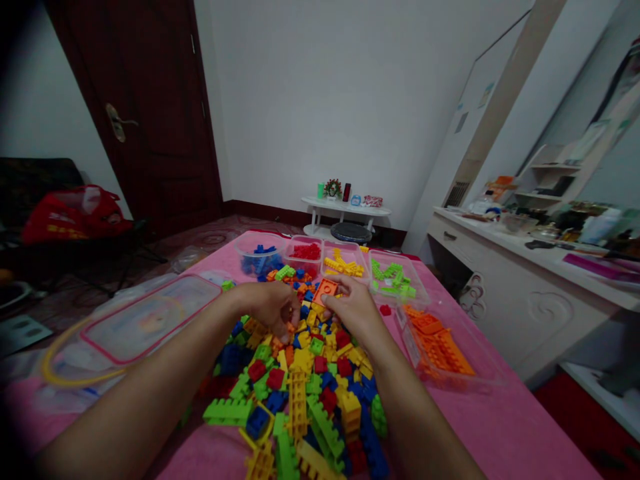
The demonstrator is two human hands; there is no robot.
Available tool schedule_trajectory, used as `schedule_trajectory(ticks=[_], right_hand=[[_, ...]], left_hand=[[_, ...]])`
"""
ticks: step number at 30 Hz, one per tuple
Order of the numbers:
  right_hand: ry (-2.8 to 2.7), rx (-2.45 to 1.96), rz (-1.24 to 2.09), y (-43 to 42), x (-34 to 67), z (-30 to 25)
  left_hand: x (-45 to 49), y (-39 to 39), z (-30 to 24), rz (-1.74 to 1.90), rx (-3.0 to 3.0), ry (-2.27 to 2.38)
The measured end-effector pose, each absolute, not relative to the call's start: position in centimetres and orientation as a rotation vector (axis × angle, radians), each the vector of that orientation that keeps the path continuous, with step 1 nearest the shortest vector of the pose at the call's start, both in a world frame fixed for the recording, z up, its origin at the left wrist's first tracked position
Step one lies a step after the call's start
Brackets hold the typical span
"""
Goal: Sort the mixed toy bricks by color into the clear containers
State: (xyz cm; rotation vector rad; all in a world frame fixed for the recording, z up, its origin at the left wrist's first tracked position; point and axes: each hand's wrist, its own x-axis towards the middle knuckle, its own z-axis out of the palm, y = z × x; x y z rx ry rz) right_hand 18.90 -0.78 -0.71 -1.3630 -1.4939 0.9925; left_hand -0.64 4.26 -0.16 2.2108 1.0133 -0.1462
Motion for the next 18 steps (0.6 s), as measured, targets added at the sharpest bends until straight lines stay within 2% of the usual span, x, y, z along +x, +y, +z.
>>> schedule_trajectory(ticks=[2, 7, 9, 18], right_hand=[[-1.491, -1.342, 1.019, -0.8, 18.8, -0.9], [-1.421, -1.244, 1.197, -1.2, 18.3, -1.1], [-1.397, -1.172, 1.252, -1.4, 18.2, -0.9], [-1.502, -1.294, 0.87, -1.5, 20.3, 1.3]], left_hand=[[-0.4, 4.2, -0.2, -0.044, 2.165, 0.967], [0.1, 4.4, 0.7, 0.659, 1.829, 0.91], [0.7, 4.3, 0.9, 0.827, 1.684, 0.859], [4.4, 1.4, 1.8, 0.943, 1.769, 0.71]])
